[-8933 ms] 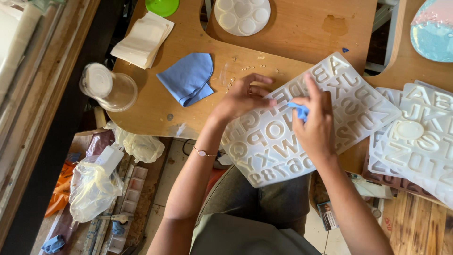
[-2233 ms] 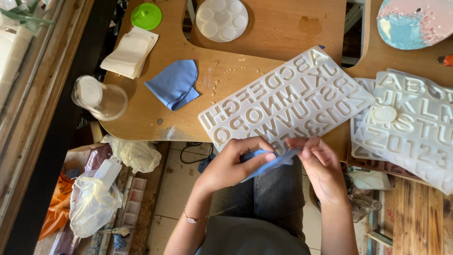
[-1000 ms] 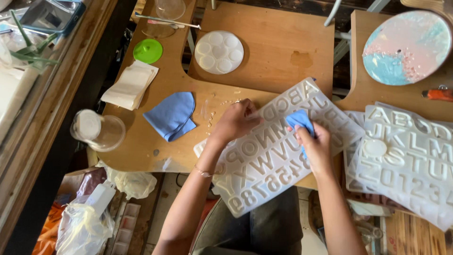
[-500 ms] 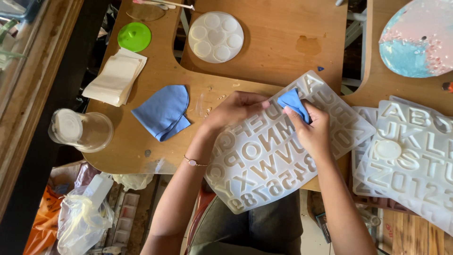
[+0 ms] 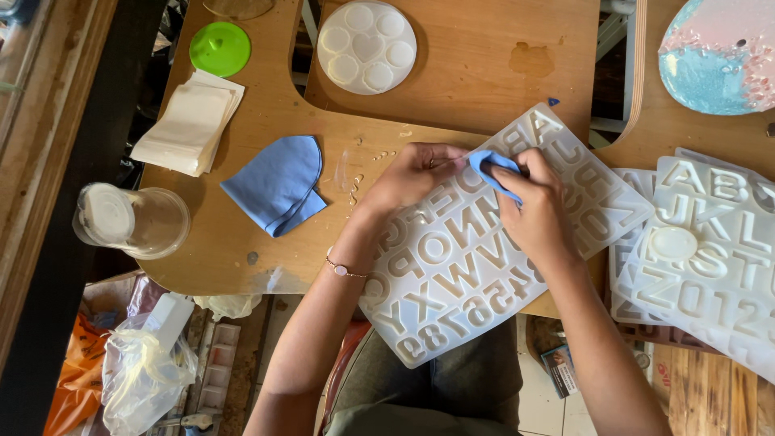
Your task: The person wipes the surface of a white silicone mold containing raised letters and numbers using a blue cloth. They systematically rub each character cavity and the surrounding surface, then flip the mold over to clean the reverse side. The person continues wiping the mold's surface throughout the clip.
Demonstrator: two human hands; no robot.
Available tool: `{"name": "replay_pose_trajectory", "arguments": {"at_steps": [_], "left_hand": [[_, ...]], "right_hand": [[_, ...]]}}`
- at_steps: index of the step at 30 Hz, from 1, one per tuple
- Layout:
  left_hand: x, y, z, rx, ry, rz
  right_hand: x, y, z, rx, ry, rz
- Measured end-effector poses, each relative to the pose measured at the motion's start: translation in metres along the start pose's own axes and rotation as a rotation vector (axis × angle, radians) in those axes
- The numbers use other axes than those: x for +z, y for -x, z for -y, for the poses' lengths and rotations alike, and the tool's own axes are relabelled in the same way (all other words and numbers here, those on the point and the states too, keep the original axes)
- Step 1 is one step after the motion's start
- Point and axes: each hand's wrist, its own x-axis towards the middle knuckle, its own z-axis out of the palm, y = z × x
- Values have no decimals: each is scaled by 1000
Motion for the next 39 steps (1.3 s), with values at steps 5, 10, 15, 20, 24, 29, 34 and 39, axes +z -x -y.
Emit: {"name": "replay_pose_trajectory", "arguments": {"at_steps": [5, 10, 15, 20, 24, 29, 34, 39], "left_hand": [[-2, -4, 15, 36, -20, -7], [-3, -5, 21, 32, -50, -25], [2, -6, 17, 24, -33, -64], [2, -5, 21, 12, -29, -83], [-2, -14, 33, 7, -22, -91], [-1, -16, 35, 2, 11, -86], [-4, -18, 38, -22, 90, -79], [-3, -4, 23, -21, 101, -80]], "right_hand": [[5, 13, -9, -73, 140, 71], [8, 19, -6, -116, 251, 121], [9, 36, -18, -134, 303, 146], [-2, 31, -3, -75, 254, 183], [3, 23, -6, 94, -60, 192], [13, 28, -14, 182, -147, 203], [24, 34, -6, 379, -381, 106], [4, 22, 8, 798, -742, -90]]}}
